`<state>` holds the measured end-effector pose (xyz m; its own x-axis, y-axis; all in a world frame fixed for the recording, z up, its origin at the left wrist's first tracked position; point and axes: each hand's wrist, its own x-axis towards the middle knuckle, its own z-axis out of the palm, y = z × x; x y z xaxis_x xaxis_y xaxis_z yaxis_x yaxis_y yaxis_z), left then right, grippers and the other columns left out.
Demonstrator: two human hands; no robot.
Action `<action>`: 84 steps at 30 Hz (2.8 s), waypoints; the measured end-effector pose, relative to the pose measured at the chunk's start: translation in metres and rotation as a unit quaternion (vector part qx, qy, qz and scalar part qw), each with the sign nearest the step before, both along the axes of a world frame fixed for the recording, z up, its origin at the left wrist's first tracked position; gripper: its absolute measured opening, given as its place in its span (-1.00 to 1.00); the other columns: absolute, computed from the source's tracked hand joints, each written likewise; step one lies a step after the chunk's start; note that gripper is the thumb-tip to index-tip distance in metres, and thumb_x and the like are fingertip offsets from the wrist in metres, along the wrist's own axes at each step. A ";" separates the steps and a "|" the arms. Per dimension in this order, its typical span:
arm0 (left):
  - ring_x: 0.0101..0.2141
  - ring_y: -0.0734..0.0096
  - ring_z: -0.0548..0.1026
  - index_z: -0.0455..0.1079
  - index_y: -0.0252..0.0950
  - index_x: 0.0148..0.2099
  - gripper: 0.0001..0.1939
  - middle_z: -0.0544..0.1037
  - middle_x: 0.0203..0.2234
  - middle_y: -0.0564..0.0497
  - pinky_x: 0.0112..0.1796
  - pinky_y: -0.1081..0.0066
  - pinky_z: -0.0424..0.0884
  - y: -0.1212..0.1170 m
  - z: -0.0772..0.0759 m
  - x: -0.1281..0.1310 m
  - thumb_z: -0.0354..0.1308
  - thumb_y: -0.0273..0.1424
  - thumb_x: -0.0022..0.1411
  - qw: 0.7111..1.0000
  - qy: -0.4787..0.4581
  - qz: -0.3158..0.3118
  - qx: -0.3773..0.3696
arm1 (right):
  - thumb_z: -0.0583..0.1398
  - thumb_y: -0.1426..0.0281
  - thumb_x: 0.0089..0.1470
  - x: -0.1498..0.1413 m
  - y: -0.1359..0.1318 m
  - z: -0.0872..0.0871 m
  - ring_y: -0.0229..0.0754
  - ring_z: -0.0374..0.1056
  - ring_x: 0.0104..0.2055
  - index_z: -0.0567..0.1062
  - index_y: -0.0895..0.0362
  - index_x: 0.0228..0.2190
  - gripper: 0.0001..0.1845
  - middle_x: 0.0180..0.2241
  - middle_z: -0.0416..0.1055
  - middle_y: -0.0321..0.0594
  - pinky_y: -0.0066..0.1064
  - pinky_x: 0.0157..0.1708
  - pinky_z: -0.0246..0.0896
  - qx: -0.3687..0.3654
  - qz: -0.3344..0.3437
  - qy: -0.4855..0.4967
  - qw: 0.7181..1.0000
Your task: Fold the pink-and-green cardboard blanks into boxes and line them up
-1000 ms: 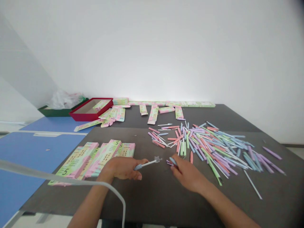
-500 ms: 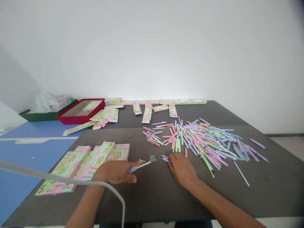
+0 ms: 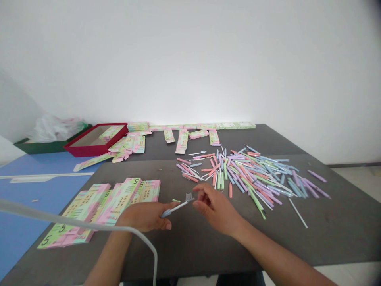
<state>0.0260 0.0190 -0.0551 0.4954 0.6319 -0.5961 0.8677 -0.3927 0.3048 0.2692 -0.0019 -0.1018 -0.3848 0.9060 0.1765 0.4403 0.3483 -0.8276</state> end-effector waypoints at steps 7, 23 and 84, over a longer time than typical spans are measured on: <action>-0.31 0.09 0.56 0.19 0.01 0.28 -0.38 0.62 -0.28 -0.01 -0.38 0.35 0.34 -0.002 0.003 0.004 0.10 -0.23 0.16 1.000 0.020 -0.007 0.012 | 0.13 0.33 0.16 -0.034 0.004 0.008 -0.33 0.25 -0.54 0.37 0.15 -0.34 -0.87 -0.50 0.34 -0.35 -0.50 -0.53 0.13 -0.150 0.073 0.231 0.958; -0.09 0.08 0.51 0.02 -0.09 0.38 -0.28 0.58 -0.06 -0.06 -0.16 0.30 0.38 -0.004 0.003 -0.002 0.09 -0.29 0.19 0.997 0.041 0.049 -0.047 | 0.07 0.49 0.11 0.032 0.057 -0.050 -0.16 0.33 -0.36 0.41 0.12 -0.32 -0.87 -0.42 0.43 -0.23 -0.38 -0.33 0.10 0.042 -0.140 -0.150 0.978; -0.40 0.08 0.56 -0.11 -0.29 0.41 -0.27 0.61 -0.40 -0.09 -0.39 0.33 0.36 0.014 0.000 0.018 -0.03 -0.18 0.29 0.997 0.073 -0.021 0.004 | 0.41 0.20 -0.23 -0.060 0.024 -0.038 -0.41 0.11 -0.70 0.35 0.14 -0.46 -0.59 -0.68 0.28 -0.47 -0.53 -0.67 -0.10 -0.426 0.046 0.432 0.794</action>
